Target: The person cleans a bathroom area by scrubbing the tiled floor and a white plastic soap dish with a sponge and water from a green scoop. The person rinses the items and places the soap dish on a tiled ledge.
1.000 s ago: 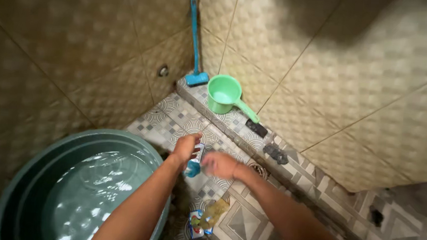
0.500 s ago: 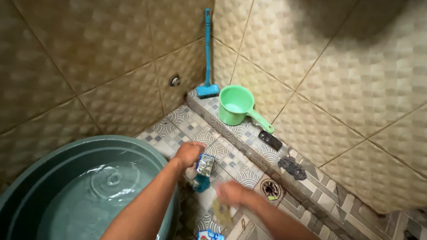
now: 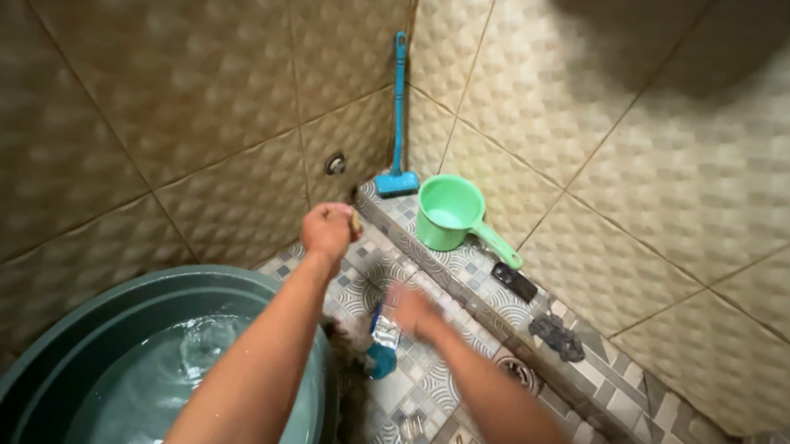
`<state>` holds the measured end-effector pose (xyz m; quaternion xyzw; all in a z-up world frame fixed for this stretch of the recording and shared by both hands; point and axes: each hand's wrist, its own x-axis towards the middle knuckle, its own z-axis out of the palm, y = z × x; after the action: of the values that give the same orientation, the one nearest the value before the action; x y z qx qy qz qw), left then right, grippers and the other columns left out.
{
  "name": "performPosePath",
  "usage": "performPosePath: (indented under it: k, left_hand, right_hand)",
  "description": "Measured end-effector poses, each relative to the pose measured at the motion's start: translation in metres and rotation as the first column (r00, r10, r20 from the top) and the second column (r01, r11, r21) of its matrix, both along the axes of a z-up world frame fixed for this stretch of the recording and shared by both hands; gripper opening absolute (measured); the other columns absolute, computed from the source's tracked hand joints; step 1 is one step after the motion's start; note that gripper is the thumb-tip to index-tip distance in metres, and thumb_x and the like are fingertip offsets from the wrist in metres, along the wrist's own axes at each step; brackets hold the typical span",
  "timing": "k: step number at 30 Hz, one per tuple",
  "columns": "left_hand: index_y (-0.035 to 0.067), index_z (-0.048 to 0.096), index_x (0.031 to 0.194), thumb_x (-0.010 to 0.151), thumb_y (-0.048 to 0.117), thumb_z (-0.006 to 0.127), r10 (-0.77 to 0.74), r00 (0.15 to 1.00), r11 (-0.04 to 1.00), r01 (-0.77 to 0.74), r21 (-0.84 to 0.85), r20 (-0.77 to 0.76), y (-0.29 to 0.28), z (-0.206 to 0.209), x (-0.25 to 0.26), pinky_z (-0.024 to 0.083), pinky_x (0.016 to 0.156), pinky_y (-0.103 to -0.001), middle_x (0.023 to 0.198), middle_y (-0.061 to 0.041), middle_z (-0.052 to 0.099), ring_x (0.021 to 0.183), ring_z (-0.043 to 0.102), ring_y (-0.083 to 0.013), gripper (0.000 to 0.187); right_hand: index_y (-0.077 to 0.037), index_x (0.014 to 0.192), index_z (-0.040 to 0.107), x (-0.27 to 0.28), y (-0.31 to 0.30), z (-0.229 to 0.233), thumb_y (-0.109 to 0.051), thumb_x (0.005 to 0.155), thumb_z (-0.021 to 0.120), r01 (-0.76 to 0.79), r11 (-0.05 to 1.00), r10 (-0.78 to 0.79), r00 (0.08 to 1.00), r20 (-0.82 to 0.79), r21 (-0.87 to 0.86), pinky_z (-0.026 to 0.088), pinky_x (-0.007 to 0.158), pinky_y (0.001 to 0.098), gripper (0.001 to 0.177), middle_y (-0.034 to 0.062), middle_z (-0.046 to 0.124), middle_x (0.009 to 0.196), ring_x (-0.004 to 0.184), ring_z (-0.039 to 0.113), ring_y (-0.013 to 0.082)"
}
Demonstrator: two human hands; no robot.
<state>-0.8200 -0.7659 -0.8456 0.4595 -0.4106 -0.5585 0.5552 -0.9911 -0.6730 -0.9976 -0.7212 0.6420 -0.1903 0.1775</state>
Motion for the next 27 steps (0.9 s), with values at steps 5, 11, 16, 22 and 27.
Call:
performPosePath:
  k: [5, 11, 16, 22, 27]
  left_hand:
    - [0.003, 0.072, 0.114, 0.096, 0.005, 0.061, -0.103, 0.993, 0.994, 0.1, -0.043, -0.06, -0.016, 0.009, 0.003, 0.057, 0.058, -0.033, 0.088, -0.012, 0.071, 0.065, 0.065, -0.0183, 0.021]
    - [0.001, 0.071, 0.112, 0.098, 0.007, 0.062, -0.151, 0.987, 0.986, 0.154, 0.066, -0.051, 0.0, -0.007, 0.002, 0.061, 0.063, -0.031, 0.089, -0.009, 0.073, 0.07, 0.069, -0.0183, 0.019]
    - [0.003, 0.076, 0.109, 0.095, 0.01, 0.063, -0.102, 0.989, 0.986, 0.115, -0.123, 0.111, 0.016, -0.012, -0.018, 0.055, 0.067, -0.029, 0.09, -0.005, 0.075, 0.075, 0.066, -0.0139, 0.02]
    - [-0.003, 0.078, 0.105, 0.101, 0.055, 0.062, -0.103, 0.992, 0.984, 0.092, 0.151, 0.069, 0.06, 0.073, -0.032, 0.048, 0.065, -0.037, 0.086, -0.006, 0.07, 0.071, 0.059, -0.0181, 0.06]
    - [0.01, 0.06, 0.118, 0.095, 0.052, 0.061, -0.396, 0.879, 0.904, 0.424, 0.052, -0.266, 0.081, 0.107, -0.041, 0.052, 0.058, -0.038, 0.089, -0.004, 0.068, 0.071, 0.066, -0.0189, 0.048]
  right_hand:
    - [-0.007, 0.122, 0.065, 0.043, 0.091, -0.064, -0.029, 0.085, 0.071, 0.036, 0.971, -0.056, 0.995, 0.08, 0.236, 0.055, 0.093, 0.0483, 0.043, 0.0251, 0.071, 0.112, 0.107, 0.068, 0.0411]
    - [-0.009, 0.094, 0.066, 0.015, 0.037, -0.006, -0.015, 0.084, 0.074, 0.093, 0.964, -0.232, 0.76, 0.608, 0.251, 0.055, 0.059, 0.0344, 0.014, 0.0105, 0.069, 0.075, 0.065, 0.067, 0.0206]
    - [-0.003, 0.097, 0.06, -0.034, 0.005, 0.137, -0.006, 0.093, 0.058, -0.113, 0.982, -0.094, 0.402, 0.911, 0.151, 0.057, 0.06, 0.0308, 0.005, 0.0103, 0.069, 0.08, 0.067, 0.068, 0.0195]
    - [0.002, 0.114, 0.061, -0.051, 0.01, 0.257, -0.007, 0.097, 0.057, -0.127, 0.992, 0.039, 0.171, 0.985, -0.017, 0.062, 0.078, 0.0381, 0.019, 0.0171, 0.069, 0.098, 0.085, 0.071, 0.0262]
    - [-0.003, 0.128, 0.053, -0.015, 0.014, 0.255, -0.009, 0.094, 0.056, -0.112, 0.99, -0.091, -0.027, 0.996, 0.087, 0.064, 0.085, 0.0395, 0.035, 0.0154, 0.07, 0.106, 0.092, 0.073, 0.0262]
